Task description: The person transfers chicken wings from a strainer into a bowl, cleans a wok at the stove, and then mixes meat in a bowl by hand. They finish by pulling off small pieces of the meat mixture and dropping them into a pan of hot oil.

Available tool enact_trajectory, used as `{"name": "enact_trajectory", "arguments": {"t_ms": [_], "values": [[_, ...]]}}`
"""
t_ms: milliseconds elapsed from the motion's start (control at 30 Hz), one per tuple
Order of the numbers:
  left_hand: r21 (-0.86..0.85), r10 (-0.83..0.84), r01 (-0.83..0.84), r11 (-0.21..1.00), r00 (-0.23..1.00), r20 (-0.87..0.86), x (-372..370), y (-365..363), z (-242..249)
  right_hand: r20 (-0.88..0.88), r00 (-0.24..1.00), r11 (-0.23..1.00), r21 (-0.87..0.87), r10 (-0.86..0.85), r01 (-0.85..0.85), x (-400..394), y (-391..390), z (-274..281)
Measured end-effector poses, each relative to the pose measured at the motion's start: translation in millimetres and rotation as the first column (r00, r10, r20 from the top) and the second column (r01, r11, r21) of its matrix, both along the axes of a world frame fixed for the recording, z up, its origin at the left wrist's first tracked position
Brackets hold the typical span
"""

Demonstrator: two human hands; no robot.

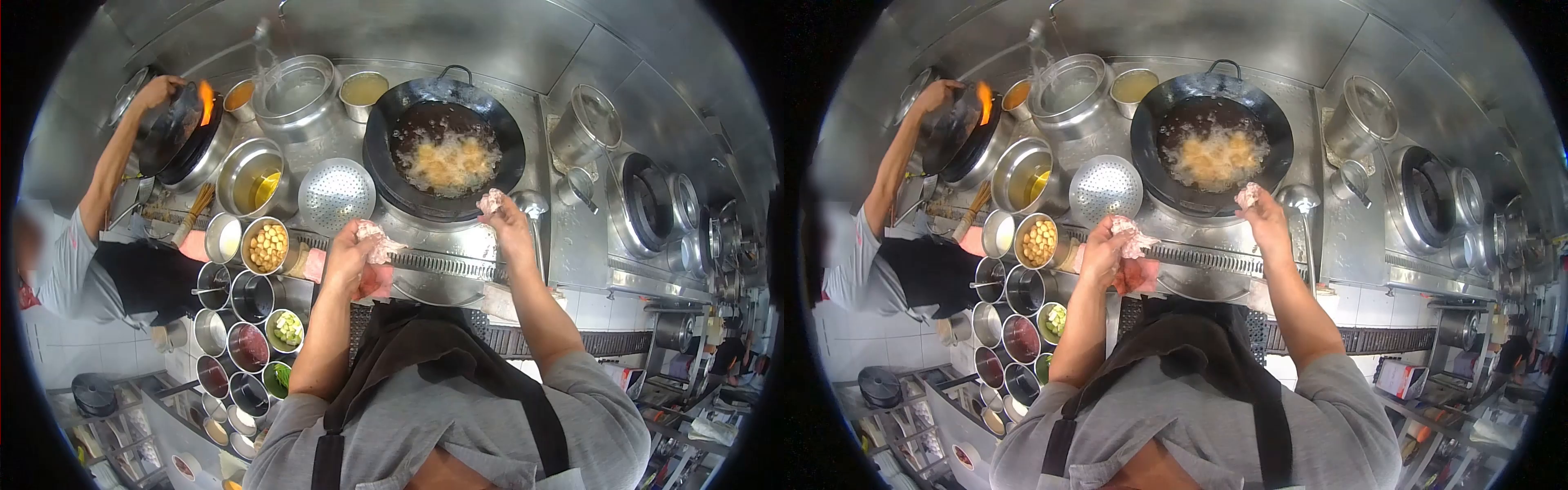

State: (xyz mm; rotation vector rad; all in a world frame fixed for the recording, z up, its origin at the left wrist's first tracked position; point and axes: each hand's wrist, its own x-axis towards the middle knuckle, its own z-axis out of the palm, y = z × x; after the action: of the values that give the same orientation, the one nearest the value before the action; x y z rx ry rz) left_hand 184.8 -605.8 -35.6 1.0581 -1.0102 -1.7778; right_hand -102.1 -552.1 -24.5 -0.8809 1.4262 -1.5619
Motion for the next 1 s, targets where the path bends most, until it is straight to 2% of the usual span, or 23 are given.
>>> {"name": "enact_trajectory", "arguments": {"t_ms": [33, 67, 100, 167, 200, 233, 300, 333, 367, 433, 533, 667, 733, 767, 833, 867, 900, 967, 1000], "values": [[0.005, -0.006, 0.006, 1.0, 1.0, 0.0, -1, 0, 1, -0.012, 0.999, 0.995, 0.092, -0.031, 0.032, -6, -2, 5], [0.031, -0.001, 0.002, 1.0, 1.0, -0.022, -1, 0, 4, 0.062, 0.998, 0.997, 0.078, -0.025, 0.02, -18, -4, -2], [0.053, 0.006, -0.004, 0.999, 0.999, -0.045, -2, -1, 7, 0.063, 0.998, 0.997, 0.077, -0.027, 0.022, -30, -8, -4], [0.05, 0.037, -0.035, 0.998, 0.998, -0.057, -4, -1, 8, -0.149, 0.984, 0.966, 0.251, 0.101, -0.061, -54, -22, -5], [0.053, 0.071, -0.068, 0.996, 0.995, -0.069, -5, 0, 10, -0.23, 0.969, 0.962, 0.272, 0.087, -0.022, -59, -32, -3], [0.051, 0.078, -0.075, 0.996, 0.995, -0.067, -6, 3, 12, -0.227, 0.969, 0.962, 0.27, 0.094, -0.03, -65, -42, -1], [0.124, 0.132, -0.127, 0.984, 0.991, -0.032, -7, 8, 19, -0.636, 0.761, 0.92, 0.362, 0.127, 0.149, -79, -66, 6], [0.131, 0.179, -0.175, 0.976, 0.984, -0.019, -7, 10, 13, -0.828, 0.553, 0.949, 0.239, 0.088, 0.207, -95, -82, -18], [0.132, 0.195, -0.192, 0.972, 0.981, -0.011, -7, 14, 19, -0.824, 0.558, 0.951, 0.244, 0.1, 0.19, -110, -98, -39], [0.218, 0.163, -0.163, 0.962, 0.986, 0.017, -7, 22, 39, -0.914, 0.378, 0.964, 0.22, 0.149, 0.15, -127, -129, -62], [0.196, 0.194, -0.208, 0.958, 0.977, 0.09, -8, 26, 39, -0.927, 0.35, 0.976, 0.187, 0.136, 0.116, -138, -164, -72], [0.168, 0.214, -0.226, 0.96, 0.973, 0.085, -12, 30, 31, -0.936, 0.347, 0.991, 0.098, 0.062, 0.088, -155, -175, -54], [0.196, 0.217, -0.235, 0.952, 0.97, 0.109, -24, 30, 40, -0.89, 0.408, 0.979, -0.194, -0.203, 0.063, -158, -165, -23], [0.193, 0.213, -0.23, 0.954, 0.971, 0.107, -30, 29, 41, -0.89, 0.406, 0.978, -0.198, -0.208, 0.068, -155, -154, 2], [0.113, 0.219, -0.227, 0.967, 0.973, 0.079, -40, 26, 40, -0.611, 0.785, 0.992, -0.011, -0.105, 0.125, -139, -125, 44], [0.094, 0.184, -0.189, 0.977, 0.981, 0.059, -40, 23, 31, -0.434, 0.889, 0.982, -0.173, -0.146, 0.077, -136, -114, 42], [0.092, 0.184, -0.189, 0.978, 0.981, 0.058, -45, 20, 33, -0.434, 0.889, 0.981, -0.176, -0.147, 0.077, -129, -99, 45], [0.026, 0.071, -0.069, 0.997, 0.996, -0.062, -59, 15, 42, -0.358, 0.925, 0.981, -0.088, 0.129, -0.171, -104, -64, 52], [0.029, 0.075, -0.073, 0.997, 0.995, -0.059, -66, 14, 51, -0.307, 0.922, 0.966, -0.027, 0.238, -0.258, -90, -51, 51]]}}
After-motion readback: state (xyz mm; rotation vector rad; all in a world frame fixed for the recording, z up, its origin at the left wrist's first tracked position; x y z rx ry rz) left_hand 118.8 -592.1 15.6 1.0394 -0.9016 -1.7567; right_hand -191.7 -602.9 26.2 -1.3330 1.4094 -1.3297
